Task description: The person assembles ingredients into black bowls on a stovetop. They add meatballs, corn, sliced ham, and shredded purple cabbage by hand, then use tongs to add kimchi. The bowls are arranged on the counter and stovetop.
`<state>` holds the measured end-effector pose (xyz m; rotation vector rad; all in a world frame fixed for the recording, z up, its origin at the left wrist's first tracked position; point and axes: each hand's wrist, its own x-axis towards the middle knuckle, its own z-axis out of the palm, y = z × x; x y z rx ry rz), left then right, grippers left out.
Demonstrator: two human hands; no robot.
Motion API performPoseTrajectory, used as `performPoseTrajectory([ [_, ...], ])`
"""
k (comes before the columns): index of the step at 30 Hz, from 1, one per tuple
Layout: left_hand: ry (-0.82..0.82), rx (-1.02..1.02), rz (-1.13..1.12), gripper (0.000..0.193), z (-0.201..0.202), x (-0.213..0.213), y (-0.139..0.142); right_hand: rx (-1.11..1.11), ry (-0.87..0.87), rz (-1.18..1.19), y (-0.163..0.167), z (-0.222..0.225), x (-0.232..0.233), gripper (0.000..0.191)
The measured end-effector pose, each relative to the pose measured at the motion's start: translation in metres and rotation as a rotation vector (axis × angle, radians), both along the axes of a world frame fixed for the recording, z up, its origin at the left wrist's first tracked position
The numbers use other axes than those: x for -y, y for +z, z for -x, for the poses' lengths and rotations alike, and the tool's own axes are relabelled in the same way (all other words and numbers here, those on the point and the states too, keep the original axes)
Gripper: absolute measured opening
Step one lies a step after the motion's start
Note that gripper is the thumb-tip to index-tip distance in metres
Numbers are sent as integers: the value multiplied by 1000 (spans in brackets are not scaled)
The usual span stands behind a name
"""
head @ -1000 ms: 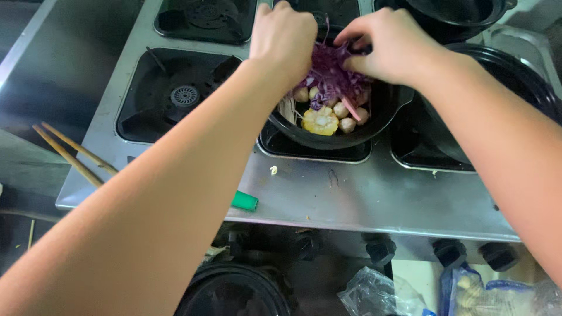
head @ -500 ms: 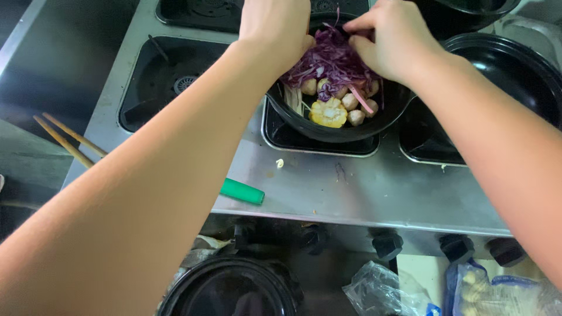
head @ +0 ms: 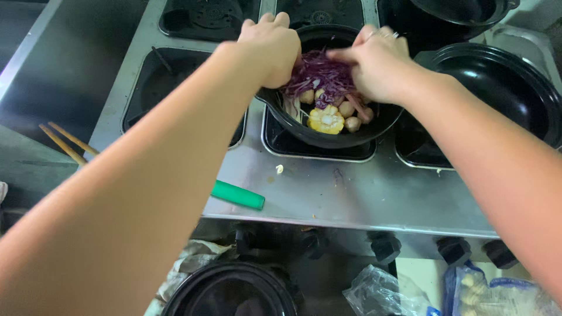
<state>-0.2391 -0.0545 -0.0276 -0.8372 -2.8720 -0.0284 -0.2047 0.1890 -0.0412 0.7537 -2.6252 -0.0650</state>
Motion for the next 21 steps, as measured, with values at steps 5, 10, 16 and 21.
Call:
performPoseTrajectory([
  [5,-96,54,-159,23,11,22,29,7,-5,366,19,-17,-24,19],
  [10,-59,110,-333,20,3,31,38,183,-114,698,29,-22,-34,15],
  [16,-169,84,-373,24,2,-12,21,349,91,704,33,-19,-13,22],
  [21,-147,-105,-166,28,-2,-23,-8,306,-7,359,21,-19,7,42],
])
